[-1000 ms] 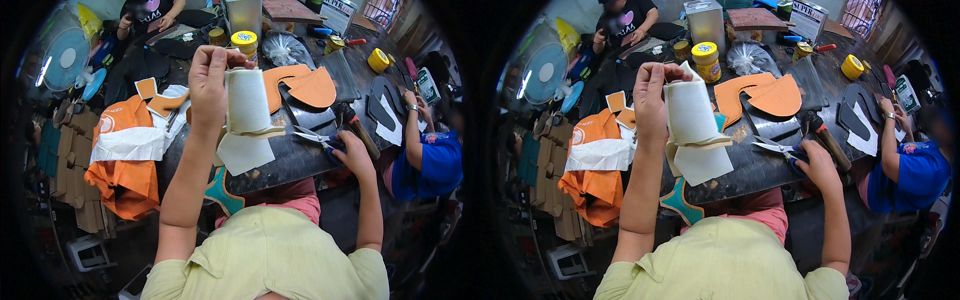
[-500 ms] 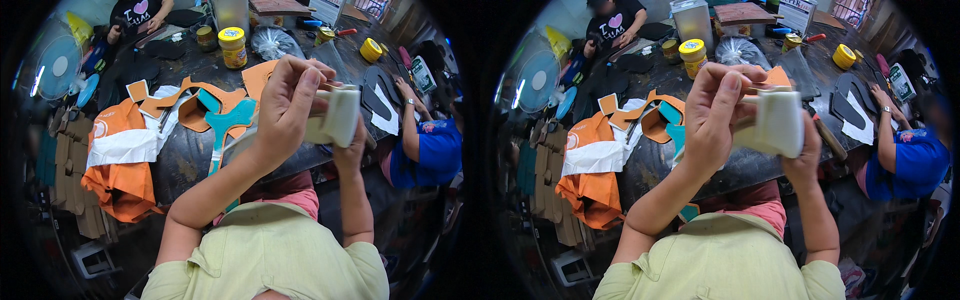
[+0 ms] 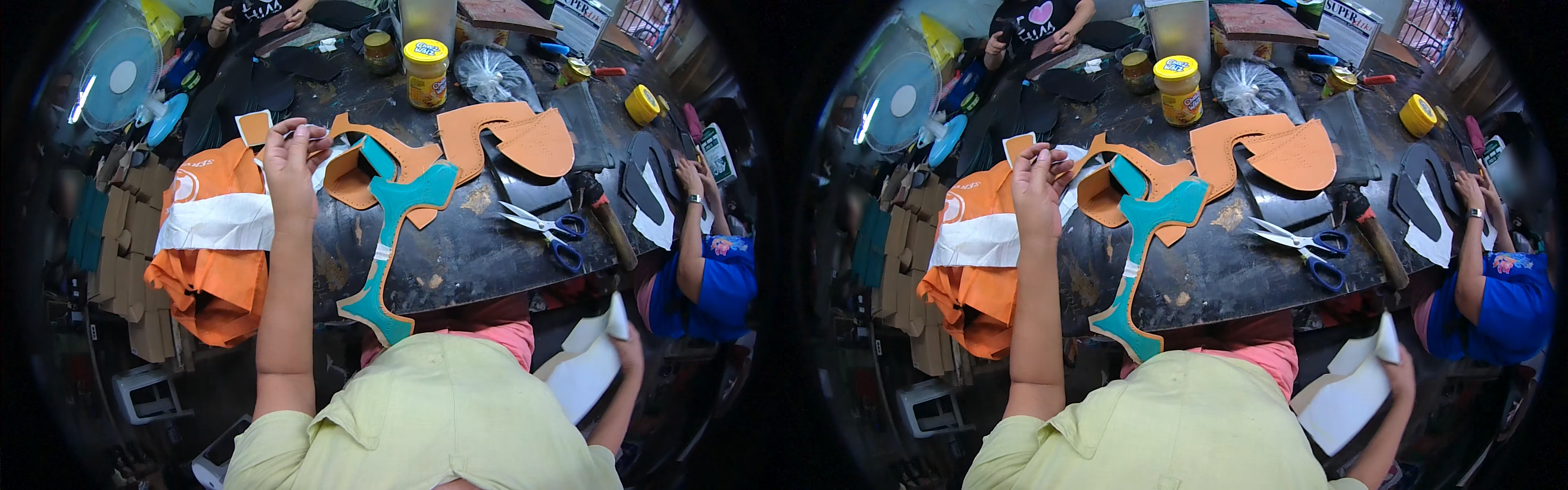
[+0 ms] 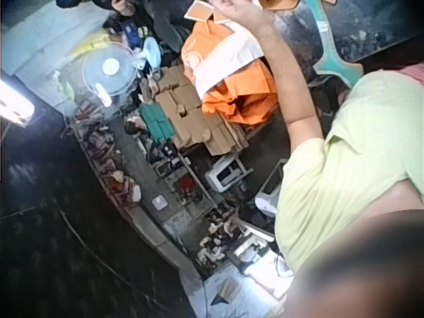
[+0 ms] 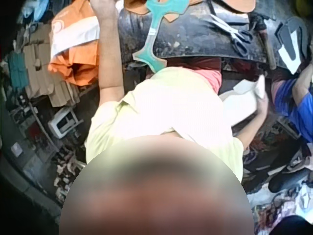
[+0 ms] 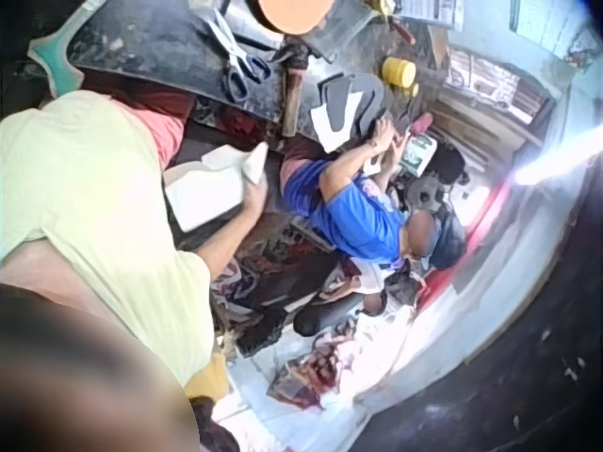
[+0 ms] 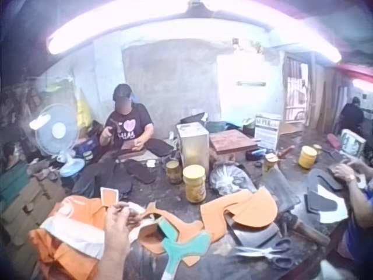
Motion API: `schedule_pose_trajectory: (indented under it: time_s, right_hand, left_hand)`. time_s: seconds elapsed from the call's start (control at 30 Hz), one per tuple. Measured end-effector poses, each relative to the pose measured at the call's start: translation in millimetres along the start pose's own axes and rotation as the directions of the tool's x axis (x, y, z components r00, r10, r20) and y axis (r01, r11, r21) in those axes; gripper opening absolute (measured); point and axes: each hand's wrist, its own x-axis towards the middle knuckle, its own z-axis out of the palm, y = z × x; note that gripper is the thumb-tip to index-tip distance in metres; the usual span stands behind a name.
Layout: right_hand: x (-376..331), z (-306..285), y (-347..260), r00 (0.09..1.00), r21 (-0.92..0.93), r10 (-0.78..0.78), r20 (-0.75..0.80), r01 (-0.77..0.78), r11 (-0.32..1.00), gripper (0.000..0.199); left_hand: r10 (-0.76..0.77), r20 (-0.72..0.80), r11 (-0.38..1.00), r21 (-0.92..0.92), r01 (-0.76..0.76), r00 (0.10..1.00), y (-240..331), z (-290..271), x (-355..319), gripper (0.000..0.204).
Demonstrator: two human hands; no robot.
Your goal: The person wipes a worktable with a white cloth, then uses shears to trim and cut orange and teal leather pieces. They handle multiple leather parts, repositioning them and cutting along edges. The person also opens a yellow-lidded jar and applies its contents to a leather piece.
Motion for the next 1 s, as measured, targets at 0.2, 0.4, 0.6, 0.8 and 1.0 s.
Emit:
schedule_pose_trajectory:
  time_s: [0.2, 0.4, 0.6, 0.8, 1.0]
  right_hand:
    - [-9, 49, 115, 0.96, -0.391, 0.061, -0.273, -0.169, 0.905, 0.058]
    - [-7, 19, 80, 0.948, -0.626, 0.138, -0.288, -0.296, 0.722, 0.097]
    - [-3, 0, 19, 0.959, -0.648, 0.231, -0.165, -0.282, 0.707, 0.072]
    - [-11, 25, -84, 0.951, -0.354, 0.258, 0.169, -0.186, 0.917, 0.019]
    - [-19, 72, -210, 0.896, -0.002, -0.25, 0.366, 0.27, 0.963, 0.019]
  left_hand:
    - [-0.109, 0.231, 0.956, 0.289, 0.039, 0.967, -9, -19, -15, 0.012]
    - [-0.278, 0.315, 0.784, 0.621, 0.025, 0.907, -17, -26, -58, 0.013]
    - [-0.117, 0.301, 0.838, 0.542, -0.069, 0.947, -15, -33, -45, 0.018]
    - [-0.145, 0.129, 0.795, 0.606, 0.038, 0.981, -29, -40, 41, 0.048]
    - [-0.501, 0.154, 0.704, 0.645, 0.297, 0.852, -84, -28, 88, 0.076]
